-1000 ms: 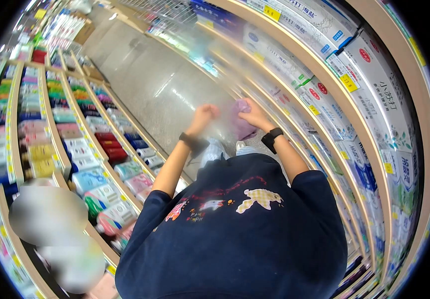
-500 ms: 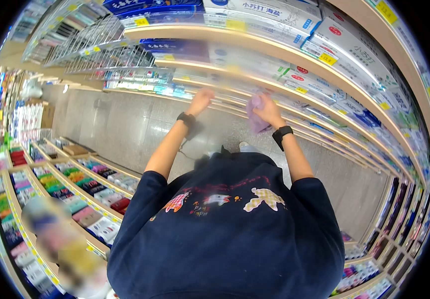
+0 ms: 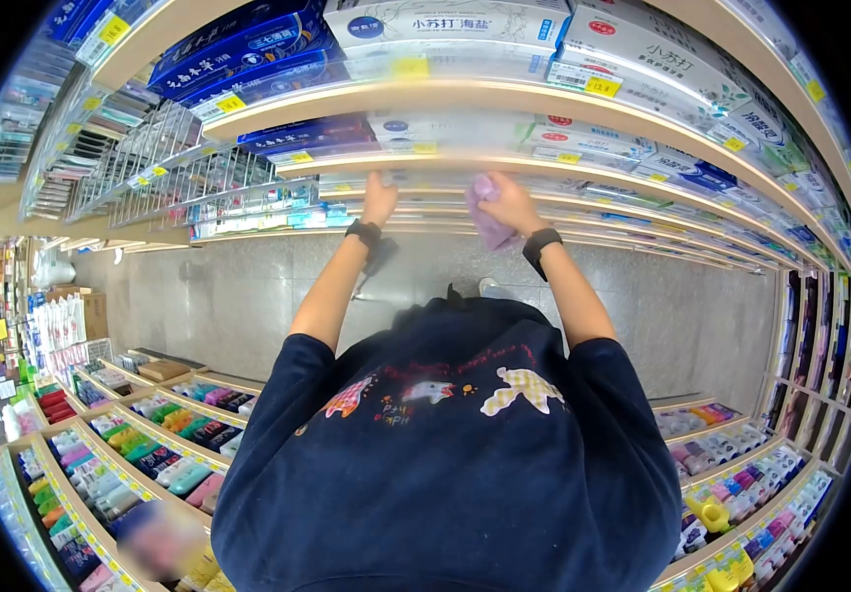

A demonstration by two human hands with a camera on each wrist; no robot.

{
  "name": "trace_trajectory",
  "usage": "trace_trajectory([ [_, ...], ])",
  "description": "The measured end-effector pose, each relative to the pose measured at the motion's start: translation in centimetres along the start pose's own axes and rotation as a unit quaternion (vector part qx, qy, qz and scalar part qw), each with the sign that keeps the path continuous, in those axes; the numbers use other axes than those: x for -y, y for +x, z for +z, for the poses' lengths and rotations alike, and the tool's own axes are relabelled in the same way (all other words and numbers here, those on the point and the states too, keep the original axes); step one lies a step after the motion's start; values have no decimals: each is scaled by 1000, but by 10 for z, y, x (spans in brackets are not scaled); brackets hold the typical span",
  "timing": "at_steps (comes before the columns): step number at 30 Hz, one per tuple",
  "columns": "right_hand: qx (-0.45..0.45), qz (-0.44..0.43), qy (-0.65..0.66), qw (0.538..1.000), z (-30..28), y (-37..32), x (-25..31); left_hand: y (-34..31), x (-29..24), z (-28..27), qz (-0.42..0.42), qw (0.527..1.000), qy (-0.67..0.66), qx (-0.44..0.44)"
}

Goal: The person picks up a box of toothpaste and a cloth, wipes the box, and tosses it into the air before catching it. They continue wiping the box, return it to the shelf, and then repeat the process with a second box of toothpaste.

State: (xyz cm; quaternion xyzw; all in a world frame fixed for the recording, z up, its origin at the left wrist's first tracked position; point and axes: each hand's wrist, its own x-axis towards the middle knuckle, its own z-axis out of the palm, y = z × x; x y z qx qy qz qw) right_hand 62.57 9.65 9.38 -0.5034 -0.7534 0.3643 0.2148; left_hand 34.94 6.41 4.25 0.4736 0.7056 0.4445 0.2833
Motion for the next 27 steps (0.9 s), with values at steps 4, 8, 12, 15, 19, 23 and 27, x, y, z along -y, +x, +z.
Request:
trace_trajectory([
  [4,-10,-9,25,1000,0,-2,10,3,0,-3,29,999,-29,-1],
  [8,-23,8,20,999,5,0,6,0,-11,-10,22,1000,-4,7],
  [12,-26,-17,64,997,9,-1,2,-6,-28,-18,4,1000,-20,16],
  [15,-23,-1,87,996,6,-3,9,-3,-20,-21,-34,999,3,30],
  [19,-24,3,115,993,7,-4,7,1,-7,-28,-69,995,9,65],
  [23,-13,18,103,994,10,-5,8,2,7,-29,-72,994,-46,70],
  [27,-24,-4,109,994,17,-9,12,-5,8,-33,-43,998,-20,30],
])
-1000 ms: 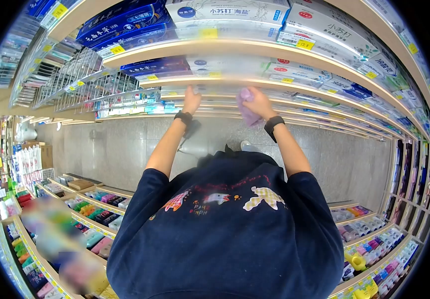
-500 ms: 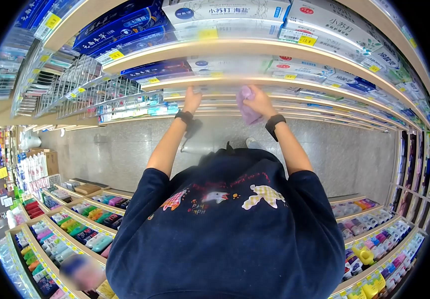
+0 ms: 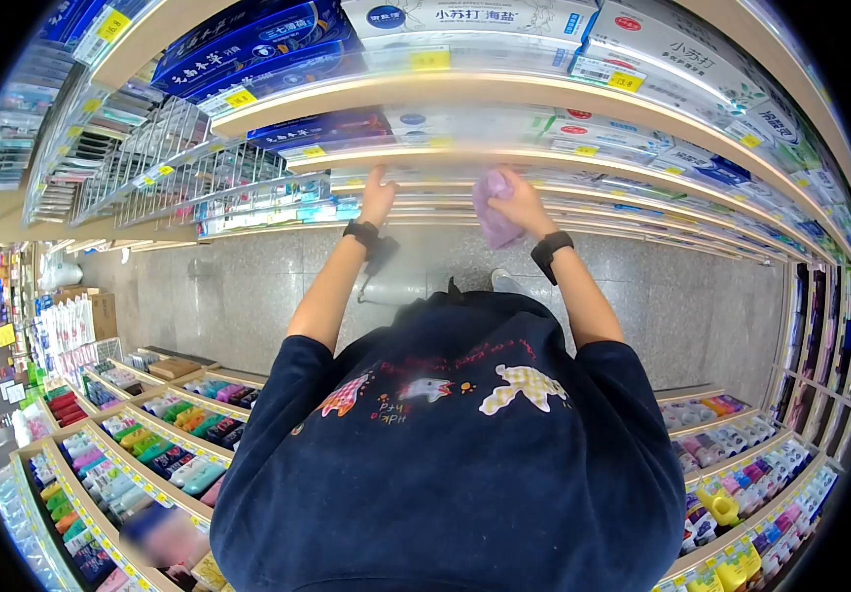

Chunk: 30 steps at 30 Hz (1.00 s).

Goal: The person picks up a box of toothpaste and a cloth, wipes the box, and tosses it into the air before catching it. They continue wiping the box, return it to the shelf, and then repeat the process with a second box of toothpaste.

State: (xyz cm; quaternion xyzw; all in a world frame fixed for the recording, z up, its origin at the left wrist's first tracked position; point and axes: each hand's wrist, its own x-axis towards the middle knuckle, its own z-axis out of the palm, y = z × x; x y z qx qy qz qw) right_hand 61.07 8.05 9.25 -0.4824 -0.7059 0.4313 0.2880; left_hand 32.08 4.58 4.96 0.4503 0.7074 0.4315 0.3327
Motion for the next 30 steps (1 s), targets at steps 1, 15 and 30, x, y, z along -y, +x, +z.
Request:
trace_trajectory([
  [1,-13,-8,-4,1000,2,-1,1,0,5,0,4,1000,3,-10],
  [15,17,51,66,996,52,-10,-20,2,58,-36,-95,989,-110,-4],
  [30,60,275,360,890,78,-26,51,-31,90,-82,-132,988,-38,-71],
])
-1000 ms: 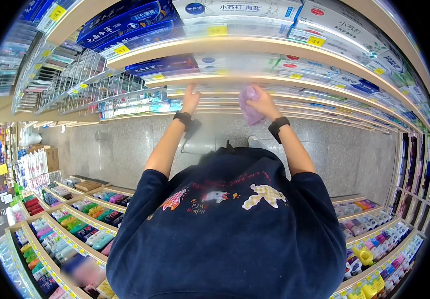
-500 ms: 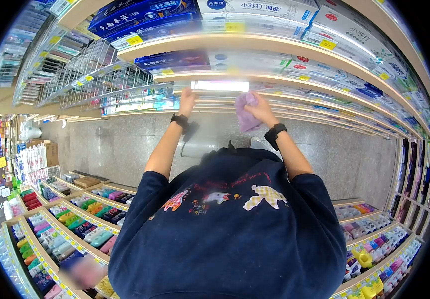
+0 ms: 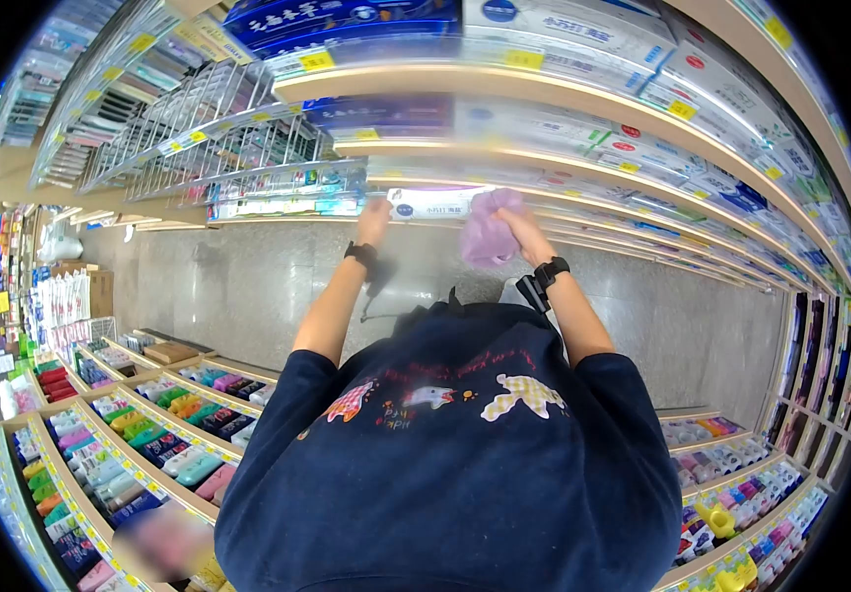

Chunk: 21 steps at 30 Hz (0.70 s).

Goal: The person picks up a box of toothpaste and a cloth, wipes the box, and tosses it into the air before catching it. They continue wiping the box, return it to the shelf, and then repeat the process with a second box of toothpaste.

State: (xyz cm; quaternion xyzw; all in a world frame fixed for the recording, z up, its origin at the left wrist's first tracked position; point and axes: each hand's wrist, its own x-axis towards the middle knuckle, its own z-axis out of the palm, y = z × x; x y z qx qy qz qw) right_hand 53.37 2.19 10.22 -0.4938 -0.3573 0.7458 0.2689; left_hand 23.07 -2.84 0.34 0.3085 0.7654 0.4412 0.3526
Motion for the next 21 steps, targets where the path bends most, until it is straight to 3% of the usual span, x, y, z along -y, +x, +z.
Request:
trace_trajectory([
  [4,3,11,-15,1000,33,12,-23,-19,43,-37,-69,997,-14,22],
  [6,25,9,-43,999,52,26,-41,-44,63,-59,5,998,48,-30],
  [8,65,11,-48,997,81,34,-55,-57,123,-74,46,997,12,-64],
  [9,78,24,-62,995,97,39,-63,-57,150,-82,-81,989,-97,-71],
  [11,120,49,-105,986,136,44,-70,-84,150,-115,-170,977,-50,-116],
  [15,211,115,-147,959,215,81,-109,-128,169,-184,-208,945,-119,-223],
  [17,270,119,-181,938,271,93,-115,-150,154,-230,-241,925,-119,-268],
  [21,366,108,-225,896,390,92,-123,-171,175,-296,-229,874,-142,-405],
])
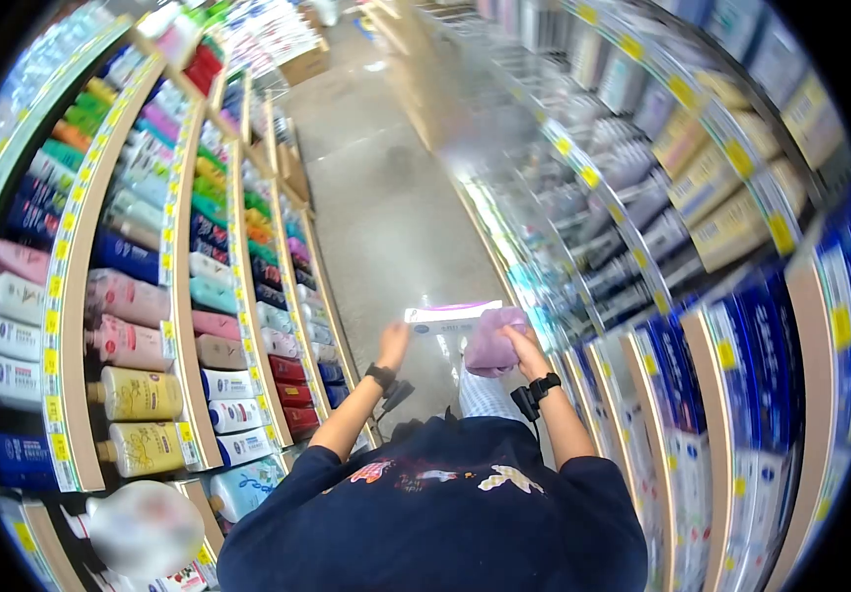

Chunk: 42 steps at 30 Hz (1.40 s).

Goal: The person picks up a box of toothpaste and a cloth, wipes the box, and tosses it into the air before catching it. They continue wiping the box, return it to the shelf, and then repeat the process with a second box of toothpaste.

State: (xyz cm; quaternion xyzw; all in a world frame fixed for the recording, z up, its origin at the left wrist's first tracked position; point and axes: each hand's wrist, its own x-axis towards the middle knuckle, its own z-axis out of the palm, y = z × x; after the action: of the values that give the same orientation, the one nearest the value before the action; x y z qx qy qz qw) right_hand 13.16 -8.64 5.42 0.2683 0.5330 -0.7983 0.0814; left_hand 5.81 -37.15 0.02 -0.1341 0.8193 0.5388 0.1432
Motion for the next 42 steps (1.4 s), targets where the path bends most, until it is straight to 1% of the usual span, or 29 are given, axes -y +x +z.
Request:
trace_trajectory([
  [2,39,1,-24,999,37,30,24,11,-20,-26,-4,996,-66,-55],
  [3,58,-1,-38,998,55,47,36,21,-27,-37,-28,992,-113,-51],
  [6,98,13,-62,993,102,99,65,87,11,-54,-26,989,-101,-105],
  [7,108,-1,-48,993,118,120,71,91,-12,-63,-59,980,-154,-107],
  [10,145,-5,-88,986,157,180,104,142,-40,-91,-48,982,-117,-139],
  [11,155,-26,-76,985,176,192,124,156,-64,-103,-42,981,-118,-148],
  [13,157,-55,-68,984,206,208,175,179,-124,-124,43,968,-140,-205],
  [14,149,-75,-60,984,220,207,205,183,-158,-140,90,961,-161,-204],
  [15,169,-148,-9,974,235,197,238,179,-196,-153,155,944,-204,-207],
  [16,189,-164,-2,968,245,182,273,153,-257,-170,192,933,-218,-210],
  [18,177,-223,32,958,260,142,323,121,-338,-192,250,887,-335,-194],
  [19,179,-221,25,959,263,139,332,116,-362,-196,310,844,-404,-169],
  [20,185,-249,58,949,264,138,337,119,-372,-197,321,807,-482,-113],
  [21,191,-280,93,936,265,141,339,128,-377,-195,325,779,-535,-25],
  [22,217,-216,78,949,259,155,334,138,-382,-189,328,742,-581,66],
  [24,240,-217,22,946,267,169,331,157,-403,-169,333,691,-633,106],
  [25,254,-218,12,942,273,178,329,165,-422,-164,391,662,-626,126],
  [26,267,-220,2,938,283,187,329,183,-428,-165,392,660,-628,129],
  [28,335,-255,-47,906,303,204,341,222,-438,-166,215,721,-657,43],
  [29,347,-370,-148,849,306,229,341,245,-438,-172,172,695,-695,59],
  [30,349,-475,-246,769,311,256,341,270,-435,-178,173,693,-697,66],
  [31,338,-488,-262,761,325,266,350,296,-433,-184,177,699,-689,72],
  [32,351,-353,-173,850,341,273,357,321,-432,-191,182,706,-680,79],
  [34,373,-307,-152,862,365,312,376,374,-432,-211,163,716,-676,66],
  [35,367,-313,-154,862,377,334,385,400,-434,-221,158,726,-668,54],
  [37,411,-312,-173,839,401,382,408,455,-438,-240,147,733,-664,36],
  [40,411,-290,-176,846,431,440,446,527,-444,-269,107,718,-681,91],
  [41,393,-337,-218,827,435,468,455,551,-443,-276,88,715,-686,103],
  [42,394,-340,-224,824,443,487,462,573,-442,-281,74,738,-664,92],
])
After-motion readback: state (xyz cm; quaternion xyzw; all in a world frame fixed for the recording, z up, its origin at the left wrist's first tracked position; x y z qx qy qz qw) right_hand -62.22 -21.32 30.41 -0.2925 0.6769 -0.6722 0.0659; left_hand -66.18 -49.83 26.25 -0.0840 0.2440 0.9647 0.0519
